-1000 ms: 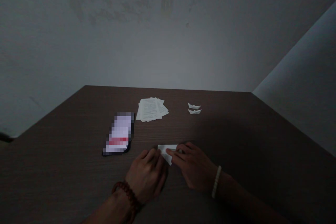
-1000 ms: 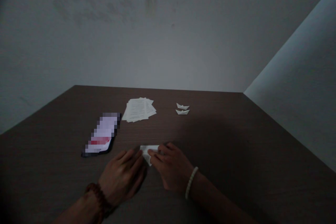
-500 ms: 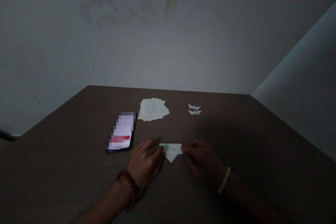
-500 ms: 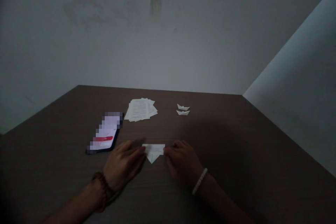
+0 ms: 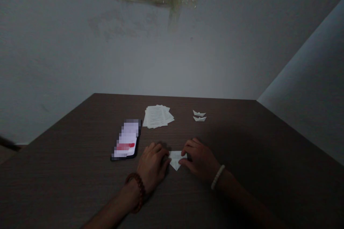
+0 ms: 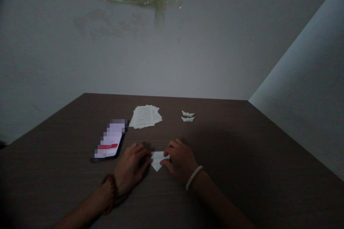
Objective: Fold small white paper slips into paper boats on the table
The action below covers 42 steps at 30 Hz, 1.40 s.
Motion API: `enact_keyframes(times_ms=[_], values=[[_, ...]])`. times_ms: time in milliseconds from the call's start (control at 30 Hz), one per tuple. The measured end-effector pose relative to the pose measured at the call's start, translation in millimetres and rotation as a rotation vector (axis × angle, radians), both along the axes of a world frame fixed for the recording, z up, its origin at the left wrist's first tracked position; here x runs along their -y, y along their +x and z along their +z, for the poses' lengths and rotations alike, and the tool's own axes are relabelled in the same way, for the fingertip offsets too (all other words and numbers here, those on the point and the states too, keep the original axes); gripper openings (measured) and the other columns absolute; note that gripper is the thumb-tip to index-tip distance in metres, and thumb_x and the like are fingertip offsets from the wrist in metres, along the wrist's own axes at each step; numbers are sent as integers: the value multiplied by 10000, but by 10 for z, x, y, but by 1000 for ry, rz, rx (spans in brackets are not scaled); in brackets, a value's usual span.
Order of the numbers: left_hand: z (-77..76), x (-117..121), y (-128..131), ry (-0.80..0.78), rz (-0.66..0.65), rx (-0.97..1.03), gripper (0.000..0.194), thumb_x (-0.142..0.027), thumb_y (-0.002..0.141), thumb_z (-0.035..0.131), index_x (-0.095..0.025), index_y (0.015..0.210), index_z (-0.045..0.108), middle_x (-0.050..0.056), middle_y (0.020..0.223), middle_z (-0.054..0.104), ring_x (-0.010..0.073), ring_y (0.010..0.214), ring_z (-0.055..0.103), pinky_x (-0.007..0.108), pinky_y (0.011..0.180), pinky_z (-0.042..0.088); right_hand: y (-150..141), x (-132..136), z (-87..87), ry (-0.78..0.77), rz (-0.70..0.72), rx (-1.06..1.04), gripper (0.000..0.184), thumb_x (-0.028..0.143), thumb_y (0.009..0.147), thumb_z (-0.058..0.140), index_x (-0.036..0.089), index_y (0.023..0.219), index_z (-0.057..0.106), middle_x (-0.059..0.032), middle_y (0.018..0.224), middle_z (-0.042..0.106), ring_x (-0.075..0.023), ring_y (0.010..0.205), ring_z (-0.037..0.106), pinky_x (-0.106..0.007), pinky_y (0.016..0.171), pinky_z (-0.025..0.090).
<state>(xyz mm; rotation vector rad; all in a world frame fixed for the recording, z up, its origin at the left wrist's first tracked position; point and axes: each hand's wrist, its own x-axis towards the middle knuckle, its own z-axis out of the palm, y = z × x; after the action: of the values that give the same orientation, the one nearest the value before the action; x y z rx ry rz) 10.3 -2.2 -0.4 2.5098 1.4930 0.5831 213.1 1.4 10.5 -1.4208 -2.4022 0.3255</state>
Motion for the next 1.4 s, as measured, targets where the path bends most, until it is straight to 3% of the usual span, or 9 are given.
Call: enact_keyframes(times_ms=[267,433,633,967,1400], values=[[-53,18,32,10,24,-19,123,-145,842,510,-165,772,609,75,887,564,228,831,487,353,711,409,-25,-41,-23,-4,46,-58,197,223,720,752,184,872,632,-33,960,564,-186,929,501,-308,789,425],[-50,44,34,27,18,-3,129,-142,839,503,-171,902,612,84,954,554,242,880,473,372,748,412,-39,-31,-10,2,48,-58,178,195,711,748,178,838,625,-34,951,550,-186,925,486,-317,804,421],[-74,67,65,37,43,-13,147,-132,846,462,-161,797,597,86,899,550,234,831,473,360,697,407,-62,-26,5,-24,16,-85,184,182,691,757,168,815,623,-39,950,553,-195,931,479,-323,812,422],[-105,55,49,74,-3,89,177,-112,847,448,-183,903,600,87,1047,532,245,910,456,386,753,407,-57,9,-46,-3,-7,-143,188,163,698,748,180,822,607,-38,952,551,-198,926,488,-327,804,429],[-87,66,54,15,5,73,131,-104,861,442,-178,832,546,58,913,571,233,853,472,353,692,359,-54,38,-80,20,-9,-236,304,138,689,756,192,922,569,-19,911,625,-195,868,546,-330,792,410]])
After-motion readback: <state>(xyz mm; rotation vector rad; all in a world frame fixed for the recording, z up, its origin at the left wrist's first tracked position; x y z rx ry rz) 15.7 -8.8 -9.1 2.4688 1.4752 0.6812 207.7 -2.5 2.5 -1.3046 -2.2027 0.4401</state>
